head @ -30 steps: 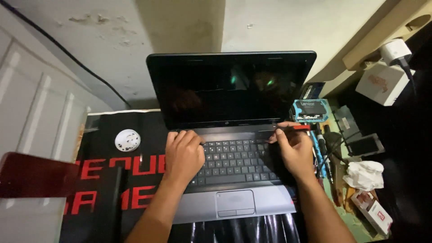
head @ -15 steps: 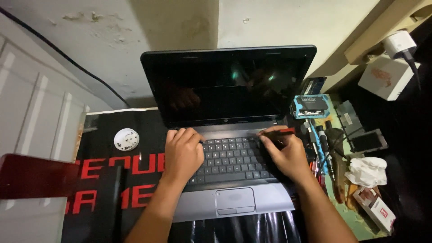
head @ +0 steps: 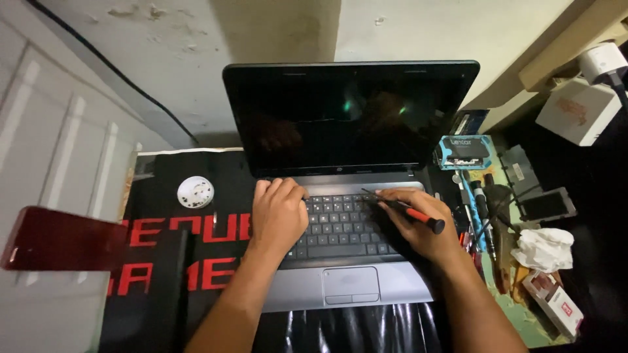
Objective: Using a small prying tool to carefully detach the keyboard panel from a laptop by releasing the internal plastic clips.
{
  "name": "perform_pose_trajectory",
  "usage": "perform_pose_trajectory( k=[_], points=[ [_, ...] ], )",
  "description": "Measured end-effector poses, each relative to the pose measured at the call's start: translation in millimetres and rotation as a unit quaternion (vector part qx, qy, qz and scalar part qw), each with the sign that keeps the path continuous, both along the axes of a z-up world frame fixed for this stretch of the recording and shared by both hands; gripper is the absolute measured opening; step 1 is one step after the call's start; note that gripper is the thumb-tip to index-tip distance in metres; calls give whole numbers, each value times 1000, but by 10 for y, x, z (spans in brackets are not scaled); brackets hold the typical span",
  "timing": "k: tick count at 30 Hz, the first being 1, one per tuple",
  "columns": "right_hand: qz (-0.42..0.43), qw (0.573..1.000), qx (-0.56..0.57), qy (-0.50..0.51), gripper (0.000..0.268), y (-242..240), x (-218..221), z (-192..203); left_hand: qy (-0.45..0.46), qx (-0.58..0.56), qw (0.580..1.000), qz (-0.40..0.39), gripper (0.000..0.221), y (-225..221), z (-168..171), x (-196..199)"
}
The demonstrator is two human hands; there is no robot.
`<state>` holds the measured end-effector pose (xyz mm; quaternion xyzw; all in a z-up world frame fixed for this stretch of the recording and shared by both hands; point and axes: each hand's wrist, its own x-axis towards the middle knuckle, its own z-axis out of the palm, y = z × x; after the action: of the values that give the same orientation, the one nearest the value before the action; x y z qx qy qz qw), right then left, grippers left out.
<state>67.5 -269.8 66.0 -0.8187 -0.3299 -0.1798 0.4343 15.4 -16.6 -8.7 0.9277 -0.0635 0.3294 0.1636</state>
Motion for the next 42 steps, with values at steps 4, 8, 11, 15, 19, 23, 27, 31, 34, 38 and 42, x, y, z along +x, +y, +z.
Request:
perform_pose_trajectory(
  k=[4, 8, 11, 15, 19, 23, 27, 31, 34, 38, 42],
  points=[
    [49, 998, 6, -29, 18, -9, -16, 75, -4, -14, 1000, -6, 15, 2, 21, 3],
    [62, 998, -2, -19, 21, 48, -100, 286, -10, -10, 1000, 0, 13, 20, -90, 43],
    [28, 998, -32, 49, 21, 123, -145, 358, -5, -7, 1000, -1, 13, 42, -93, 47],
    [3, 994, 12, 104, 18, 192, -56, 13, -29, 4, 1000, 4, 12, 33, -87, 51],
    [-53, 993, 79, 67, 13, 251, 1, -346, -22, 8, 1000, 3, 13, 34, -101, 68],
    [-83, 992, 82, 47, 12, 253, -61, -427, -16, 12, 1000, 3, 14, 41, -147, 86],
    [-63, 995, 63, 49, 11, 231, -63, -496, -28, 28, 999, 11, 14, 42, -156, 111],
    [-124, 990, 47, 53, 10, 289, -92, -446, -17, 23, 1000, 7, 15, 48, -112, 151],
    [-151, 984, 72, 60, 10, 314, -45, -480, -10, 27, 999, 17, 16, 51, -170, 211],
    [-144, 980, 133, 38, 8, 292, -1, -525, 34, 29, 999, 27, 18, 42, -189, 308],
    [-133, 981, 141, 30, 7, 281, 1, -534, 127, 12, 991, 42, 18, -9, -7, 310]
  ],
)
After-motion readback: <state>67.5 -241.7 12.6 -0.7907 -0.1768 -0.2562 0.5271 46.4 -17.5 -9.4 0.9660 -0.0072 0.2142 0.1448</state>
